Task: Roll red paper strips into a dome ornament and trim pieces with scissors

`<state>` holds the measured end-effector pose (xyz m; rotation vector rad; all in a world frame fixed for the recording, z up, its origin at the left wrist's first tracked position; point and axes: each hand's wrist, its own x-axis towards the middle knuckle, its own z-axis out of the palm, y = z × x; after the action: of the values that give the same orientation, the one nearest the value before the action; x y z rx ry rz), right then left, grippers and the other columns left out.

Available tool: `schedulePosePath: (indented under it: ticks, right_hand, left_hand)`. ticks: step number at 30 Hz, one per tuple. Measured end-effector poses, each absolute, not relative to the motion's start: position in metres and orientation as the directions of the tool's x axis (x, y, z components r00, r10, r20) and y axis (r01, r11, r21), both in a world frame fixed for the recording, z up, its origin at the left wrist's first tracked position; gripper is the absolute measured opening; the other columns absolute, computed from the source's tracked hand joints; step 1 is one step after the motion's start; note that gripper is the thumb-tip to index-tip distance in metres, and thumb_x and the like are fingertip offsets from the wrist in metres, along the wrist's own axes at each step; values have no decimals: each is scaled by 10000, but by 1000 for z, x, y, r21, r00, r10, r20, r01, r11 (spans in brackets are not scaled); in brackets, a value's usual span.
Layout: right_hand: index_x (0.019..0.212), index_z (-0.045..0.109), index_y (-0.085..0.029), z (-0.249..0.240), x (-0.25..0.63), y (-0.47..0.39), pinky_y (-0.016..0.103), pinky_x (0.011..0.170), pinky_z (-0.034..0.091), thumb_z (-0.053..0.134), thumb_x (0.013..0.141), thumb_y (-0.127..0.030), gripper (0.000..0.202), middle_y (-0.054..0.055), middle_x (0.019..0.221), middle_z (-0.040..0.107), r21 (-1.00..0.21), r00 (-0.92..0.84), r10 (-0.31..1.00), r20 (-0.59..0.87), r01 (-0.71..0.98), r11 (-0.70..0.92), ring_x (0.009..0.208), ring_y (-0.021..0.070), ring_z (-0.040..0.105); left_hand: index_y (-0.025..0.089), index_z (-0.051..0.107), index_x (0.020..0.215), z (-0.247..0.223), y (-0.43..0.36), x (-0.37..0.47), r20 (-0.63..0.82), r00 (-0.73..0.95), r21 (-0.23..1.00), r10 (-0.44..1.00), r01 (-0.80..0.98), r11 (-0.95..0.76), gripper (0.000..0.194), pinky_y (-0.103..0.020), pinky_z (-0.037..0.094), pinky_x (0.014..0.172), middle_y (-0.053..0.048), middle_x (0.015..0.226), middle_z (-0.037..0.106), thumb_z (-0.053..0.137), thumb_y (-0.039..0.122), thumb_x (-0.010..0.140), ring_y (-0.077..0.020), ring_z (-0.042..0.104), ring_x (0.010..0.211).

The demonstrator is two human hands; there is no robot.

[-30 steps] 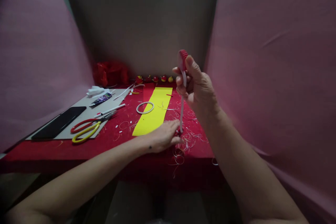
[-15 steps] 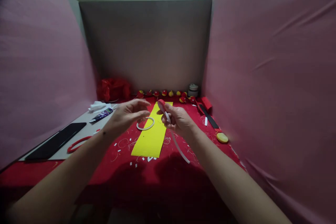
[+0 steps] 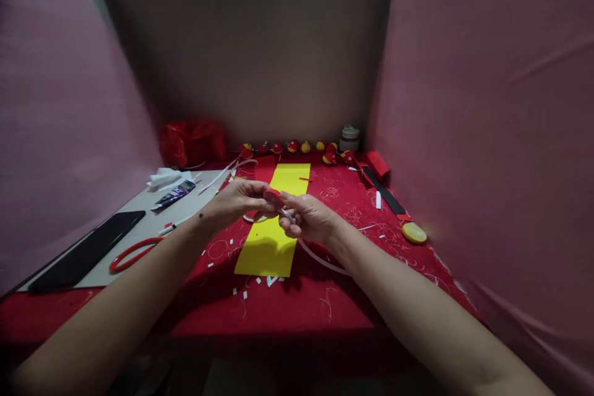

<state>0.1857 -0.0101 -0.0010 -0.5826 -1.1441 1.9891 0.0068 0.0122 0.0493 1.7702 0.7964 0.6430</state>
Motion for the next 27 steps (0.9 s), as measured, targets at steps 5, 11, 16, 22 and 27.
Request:
schedulePosePath:
  ticks: [5,11,16,22,27]
  right_hand:
    - [770,584,-142,-1,182,-12,171,334,241,667,713,-496,368,-27,439,551,-900,-579,816,6,-358,-247,295,22,361]
    - [731,586,-125,-7,181,-10,168,340,278,662,727,-489,372,-13,455,567,-914,-559,829,-16,-328,-239,309,25,389]
    - [704,591,-114,-10,180,-10,163,327,282,689,698,-493,392,-3,457,577,-919,-564,825,-30,-309,-245,310,31,410]
    - [710,619,-84,-10,182,-11,157,307,278,692,709,-464,387,9,447,572,-930,-560,823,-95,-244,-274,295,30,403]
    - [644,620,-79,-7,184,-13,166,303,253,664,752,-398,340,-1,392,524,-938,-490,861,-135,-217,-270,274,30,380]
  left_hand:
    - [117,628,704,35,16,3,99,623,920,776,239,-309,158,-175,306,426,23,542,559,638,275,709,-47,431,454]
    - [114,632,721,28,12,5,143,593,921,792,213,-326,124,-169,364,443,3,603,606,620,237,709,-59,482,497]
    - [107,631,730,26,9,6,139,572,929,808,207,-307,118,-174,397,451,4,578,591,637,217,688,-71,508,509]
    - [107,629,716,22,13,2,131,582,899,802,271,-344,127,-180,412,429,6,554,574,624,234,706,-68,491,468]
    - [115,634,735,18,18,0,189,579,854,793,302,-424,151,-180,424,439,2,572,575,632,264,717,-72,507,483]
